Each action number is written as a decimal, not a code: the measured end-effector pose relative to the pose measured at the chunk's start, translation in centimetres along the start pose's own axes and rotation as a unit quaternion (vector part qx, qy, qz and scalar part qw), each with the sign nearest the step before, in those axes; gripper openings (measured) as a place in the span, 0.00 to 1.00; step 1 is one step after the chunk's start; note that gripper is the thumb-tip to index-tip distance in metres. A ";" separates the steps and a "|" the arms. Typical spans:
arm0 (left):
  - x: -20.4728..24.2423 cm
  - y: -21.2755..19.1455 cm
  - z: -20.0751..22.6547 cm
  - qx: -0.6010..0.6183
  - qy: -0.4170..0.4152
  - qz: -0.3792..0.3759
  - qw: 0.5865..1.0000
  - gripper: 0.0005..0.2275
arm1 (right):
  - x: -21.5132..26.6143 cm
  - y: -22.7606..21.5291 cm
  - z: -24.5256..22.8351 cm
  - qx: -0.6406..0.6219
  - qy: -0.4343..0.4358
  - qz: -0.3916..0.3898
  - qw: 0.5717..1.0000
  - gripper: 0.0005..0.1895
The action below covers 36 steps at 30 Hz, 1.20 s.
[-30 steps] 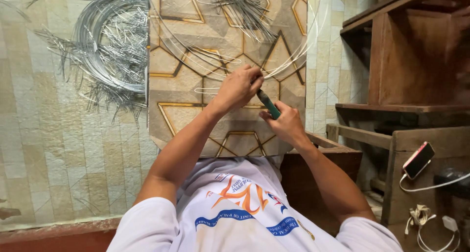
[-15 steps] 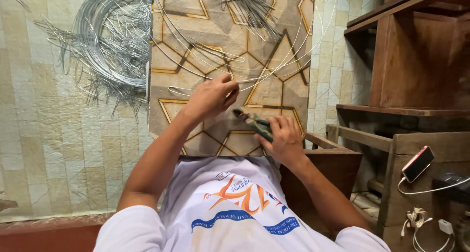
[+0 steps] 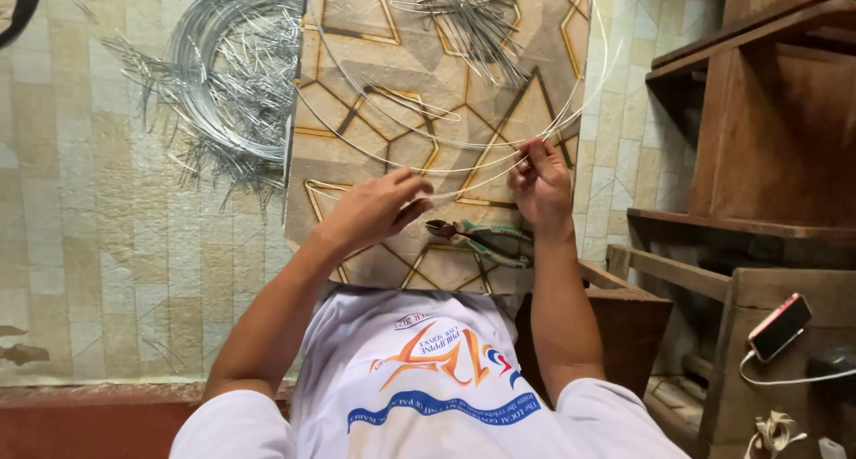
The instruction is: Bending and cutting thin metal wires to create circular frames
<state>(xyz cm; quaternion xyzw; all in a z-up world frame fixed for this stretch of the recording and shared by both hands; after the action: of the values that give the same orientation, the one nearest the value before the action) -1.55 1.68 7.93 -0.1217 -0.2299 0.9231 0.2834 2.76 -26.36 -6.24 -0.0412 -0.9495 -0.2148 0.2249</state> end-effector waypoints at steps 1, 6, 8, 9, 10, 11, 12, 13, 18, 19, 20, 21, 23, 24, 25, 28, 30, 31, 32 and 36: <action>0.3 -0.5 -0.4 0.000 -0.003 0.001 1.000 0.06 | -0.2 -0.2 0.6 0.000 0.003 -0.002 1.000 0.07; 2.3 -3.5 -4.7 0.320 -0.028 0.105 0.941 0.21 | 0.2 -0.7 1.3 0.000 -0.004 0.022 1.000 0.07; 2.1 -4.5 -5.8 0.430 -0.028 0.143 0.891 0.20 | 0.7 0.4 0.7 0.006 0.002 0.025 1.000 0.08; 2.3 -4.9 -6.5 0.534 -0.029 0.180 0.826 0.20 | 1.2 0.8 0.7 0.011 0.008 0.028 1.000 0.09; 1.9 -4.8 -6.6 0.535 -0.033 0.182 0.824 0.20 | 1.1 1.0 1.0 0.012 0.012 0.029 0.999 0.09; 1.7 -5.0 -6.8 0.559 -0.027 0.208 0.802 0.15 | 1.1 1.1 1.2 0.002 0.007 0.030 1.000 0.08; 1.6 -5.2 -7.0 0.581 -0.021 0.235 0.779 0.11 | 1.1 1.3 1.5 -0.008 0.002 0.032 0.999 0.08; 1.6 -4.6 -7.3 0.581 -0.023 0.236 0.779 0.11 | 1.2 1.6 1.3 -0.008 0.005 0.032 0.999 0.08; 0.8 -7.0 -4.6 0.421 -0.012 0.295 0.858 0.06 | 1.6 1.5 0.8 -0.005 0.005 0.038 0.999 0.10; -0.7 -7.5 -4.2 0.422 -0.012 0.294 0.858 0.06 | 1.6 1.5 0.8 -0.006 0.005 0.040 0.999 0.10; -2.2 -8.1 -3.0 0.352 0.015 0.281 0.892 0.06 | 1.7 1.7 0.9 0.003 0.008 0.036 0.999 0.11; -3.7 -8.7 -1.8 0.280 0.042 0.269 0.921 0.07 | 1.6 2.0 0.8 0.012 0.010 0.030 0.999 0.12; -8.5 -8.5 0.0 0.216 0.079 0.216 0.949 0.08 | 1.9 2.6 0.5 0.020 0.008 0.035 0.999 0.12; -11.0 -8.0 1.4 0.149 0.112 0.159 0.969 0.10 | 2.0 2.8 0.2 0.026 0.007 0.041 0.999 0.12; -13.2 -6.8 0.2 0.148 0.117 0.159 0.969 0.10 | 1.9 2.7 0.3 0.026 0.003 0.041 0.999 0.12; -18.8 -0.2 -2.4 -0.059 0.179 0.022 0.982 0.05 | 1.6 2.2 0.7 0.025 0.003 0.049 0.998 0.13; -20.7 4.5 -5.9 -0.259 0.197 -0.061 0.944 0.13 | 1.4 1.7 0.9 0.023 -0.007 0.061 0.998 0.09; -20.3 4.3 -5.5 -0.258 0.200 -0.063 0.943 0.13 | 1.5 1.6 0.9 0.022 -0.009 0.063 0.998 0.09; -20.0 3.5 -5.2 -0.233 0.190 -0.032 0.953 0.17 | 1.5 1.5 1.0 0.019 -0.012 0.059 0.998 0.10; -16.2 0.9 -4.7 -0.210 0.136 0.031 0.968 0.18 | 1.8 2.1 0.8 0.014 -0.015 0.040 0.999 0.11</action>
<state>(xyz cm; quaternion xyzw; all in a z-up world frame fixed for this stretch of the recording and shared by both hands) 12.80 -6.65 4.93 -0.3099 -0.3745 0.8370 0.2513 1.21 -24.12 -5.25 -0.0789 -0.9534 -0.1921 0.2191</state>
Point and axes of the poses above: each hand's wrist, its own x-axis away from the middle knuckle, its own y-axis out of the palm, z = x × y, the point moved 8 cm from there along -x, towards the middle knuckle, and after that the axes turned 10 degrees about x, right-handed, at the moved point
